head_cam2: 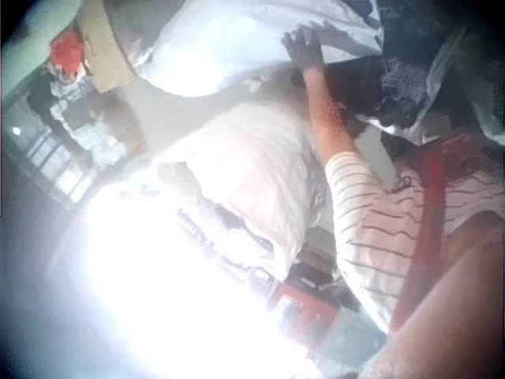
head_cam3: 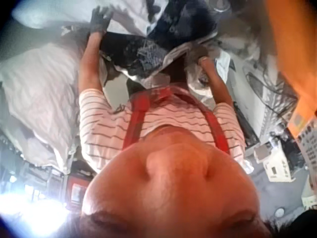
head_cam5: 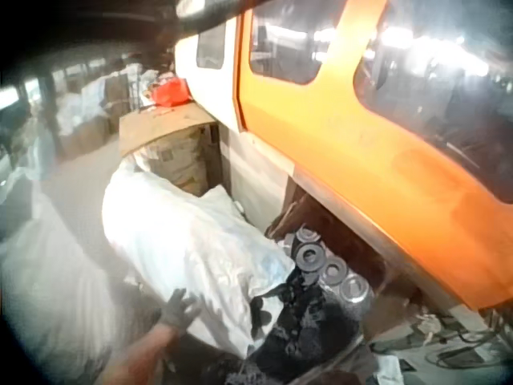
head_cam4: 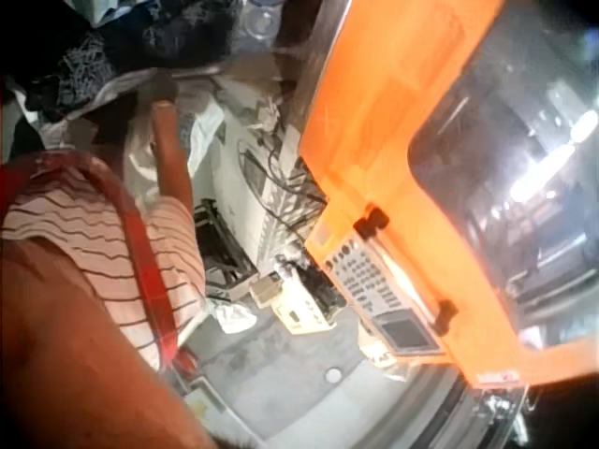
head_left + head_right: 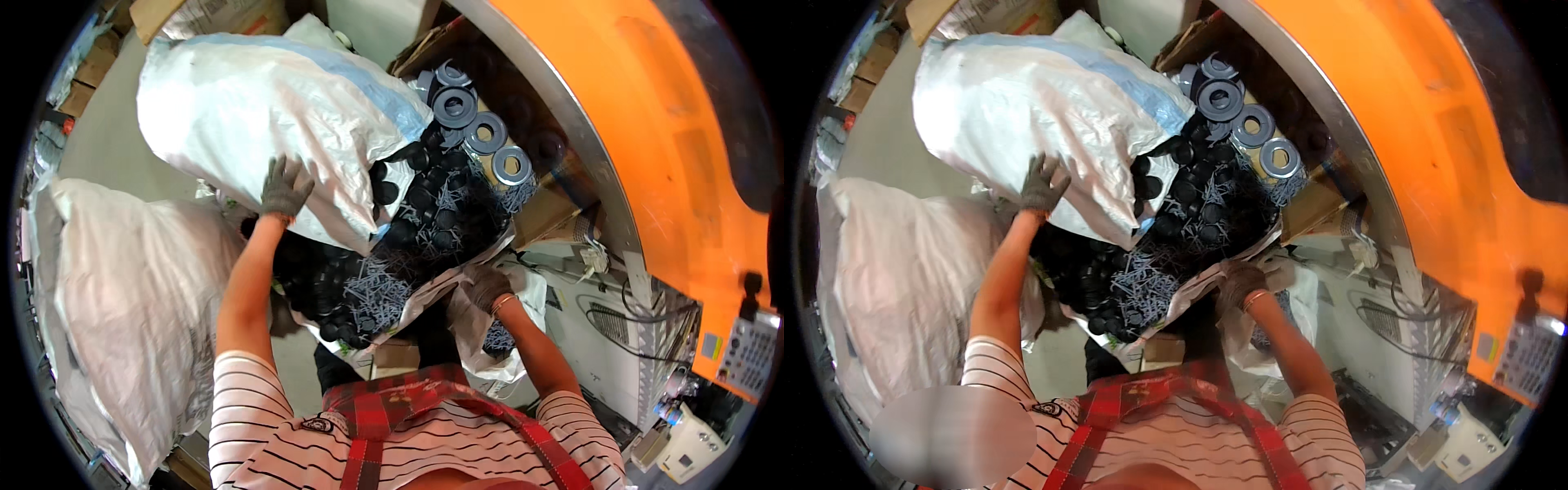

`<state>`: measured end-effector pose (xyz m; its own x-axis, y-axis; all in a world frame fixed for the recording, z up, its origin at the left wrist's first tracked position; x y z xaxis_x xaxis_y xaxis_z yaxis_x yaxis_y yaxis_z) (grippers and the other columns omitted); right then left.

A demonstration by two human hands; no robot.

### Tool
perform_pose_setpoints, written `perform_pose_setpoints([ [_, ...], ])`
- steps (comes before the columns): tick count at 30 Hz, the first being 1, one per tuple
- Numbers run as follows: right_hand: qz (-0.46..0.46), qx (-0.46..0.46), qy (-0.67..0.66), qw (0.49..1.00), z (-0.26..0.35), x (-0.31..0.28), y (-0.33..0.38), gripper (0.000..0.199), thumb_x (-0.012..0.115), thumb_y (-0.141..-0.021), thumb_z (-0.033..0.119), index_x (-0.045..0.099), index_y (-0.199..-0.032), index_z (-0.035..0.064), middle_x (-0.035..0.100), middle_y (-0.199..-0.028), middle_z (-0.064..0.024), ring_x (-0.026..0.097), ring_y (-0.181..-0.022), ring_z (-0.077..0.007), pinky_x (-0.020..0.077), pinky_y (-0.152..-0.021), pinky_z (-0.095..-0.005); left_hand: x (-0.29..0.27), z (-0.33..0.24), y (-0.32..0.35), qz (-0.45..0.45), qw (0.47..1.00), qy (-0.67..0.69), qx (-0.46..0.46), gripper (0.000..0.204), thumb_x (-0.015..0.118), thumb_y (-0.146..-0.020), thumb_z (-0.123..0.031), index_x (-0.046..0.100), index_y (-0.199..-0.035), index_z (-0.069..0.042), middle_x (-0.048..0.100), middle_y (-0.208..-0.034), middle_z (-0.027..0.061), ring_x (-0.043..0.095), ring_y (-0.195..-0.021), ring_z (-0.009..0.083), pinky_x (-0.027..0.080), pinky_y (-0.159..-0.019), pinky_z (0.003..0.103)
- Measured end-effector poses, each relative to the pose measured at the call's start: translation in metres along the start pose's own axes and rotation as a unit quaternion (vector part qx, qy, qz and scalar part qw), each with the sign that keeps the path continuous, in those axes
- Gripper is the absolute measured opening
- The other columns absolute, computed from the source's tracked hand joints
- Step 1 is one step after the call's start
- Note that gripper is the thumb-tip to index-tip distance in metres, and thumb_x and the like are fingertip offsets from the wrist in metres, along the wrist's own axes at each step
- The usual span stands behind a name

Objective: The person sorts grey plastic ring-shaped parts from a large white sack into a pile on a table. They pick up the parts one by one or in small handfuls, inspect them briefly, and place them into a growing stack.

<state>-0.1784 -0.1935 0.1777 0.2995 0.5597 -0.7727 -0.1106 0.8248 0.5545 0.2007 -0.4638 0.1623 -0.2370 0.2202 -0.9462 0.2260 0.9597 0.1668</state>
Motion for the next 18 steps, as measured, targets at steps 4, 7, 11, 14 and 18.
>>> perform_pose_setpoints([
  [4, -0.048, -0.003, 0.001, 0.999, -0.033, -0.056, -0.078, 0.040, 0.061, -0.077, 0.027, 0.051, -0.111, 0.0076, 0.057, -0.104, -0.0160, 0.053, -0.099, -0.0336, 0.0432, -0.086, -0.0410, 0.029, -0.044, -0.085, 0.008, 0.974, -0.227, 0.009, 0.068, 0.040, -0.085, -0.056, 0.023, -0.142, -0.022, 0.010, -0.149, 0.0143, 0.004, -0.137, 0.0358, 0.005, -0.109, 0.048],
  [7, -0.114, -0.050, 0.027, 0.992, -0.073, -0.083, -0.151, 0.053, 0.063, -0.076, 0.025, 0.044, -0.120, 0.0035, 0.052, -0.114, -0.0208, 0.049, -0.108, -0.0356, 0.0400, -0.092, -0.0416, 0.067, -0.047, -0.119, -0.053, 0.965, -0.256, -0.034, 0.058, 0.029, -0.089, -0.055, 0.020, -0.142, -0.031, 0.004, -0.149, 0.0155, -0.002, -0.136, 0.0389, 0.000, -0.107, 0.055],
  [11, -0.071, 0.001, 0.217, 0.974, -0.102, -0.142, -0.274, 0.066, 0.061, -0.078, 0.031, 0.032, -0.129, -0.0003, 0.043, -0.126, -0.0212, 0.039, -0.119, -0.0361, 0.0327, -0.098, -0.0428, 0.086, -0.041, -0.134, -0.121, 0.956, -0.267, -0.022, 0.049, 0.038, -0.090, -0.043, 0.032, -0.137, -0.032, 0.013, -0.147, 0.0161, 0.008, -0.135, 0.0381, 0.006, -0.105, 0.057],
  [14, -0.116, -0.013, 0.413, 0.903, -0.110, -0.174, -0.358, 0.070, 0.061, -0.077, 0.037, 0.033, -0.129, 0.0005, 0.038, -0.132, -0.0198, 0.028, -0.128, -0.0330, 0.0265, -0.099, -0.0427, 0.097, -0.028, -0.136, -0.169, 0.950, -0.264, -0.005, 0.047, 0.042, -0.088, -0.037, 0.036, -0.134, -0.034, 0.016, -0.146, 0.0168, 0.014, -0.133, 0.0396, 0.009, -0.102, 0.060],
  [18, -0.118, 0.035, 0.477, 0.870, -0.117, -0.201, -0.452, 0.085, 0.064, -0.074, 0.043, 0.024, -0.138, 0.0039, 0.025, -0.144, -0.0141, 0.017, -0.135, -0.0306, 0.0160, -0.108, -0.0442, 0.100, -0.026, -0.136, -0.196, 0.931, -0.307, 0.011, 0.051, 0.047, -0.086, -0.034, 0.033, -0.135, -0.038, 0.021, -0.143, 0.0185, 0.020, -0.130, 0.0397, 0.017, -0.099, 0.060],
])
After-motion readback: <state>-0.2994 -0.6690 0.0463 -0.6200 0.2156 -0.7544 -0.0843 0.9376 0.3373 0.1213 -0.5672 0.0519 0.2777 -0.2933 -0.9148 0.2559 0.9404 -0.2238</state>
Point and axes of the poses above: each hand's wrist, its own y-axis away from the middle knuckle, its own x-axis out of the palm, z = x × y, the point moved 5 cm from there along -y, towards the middle knuckle
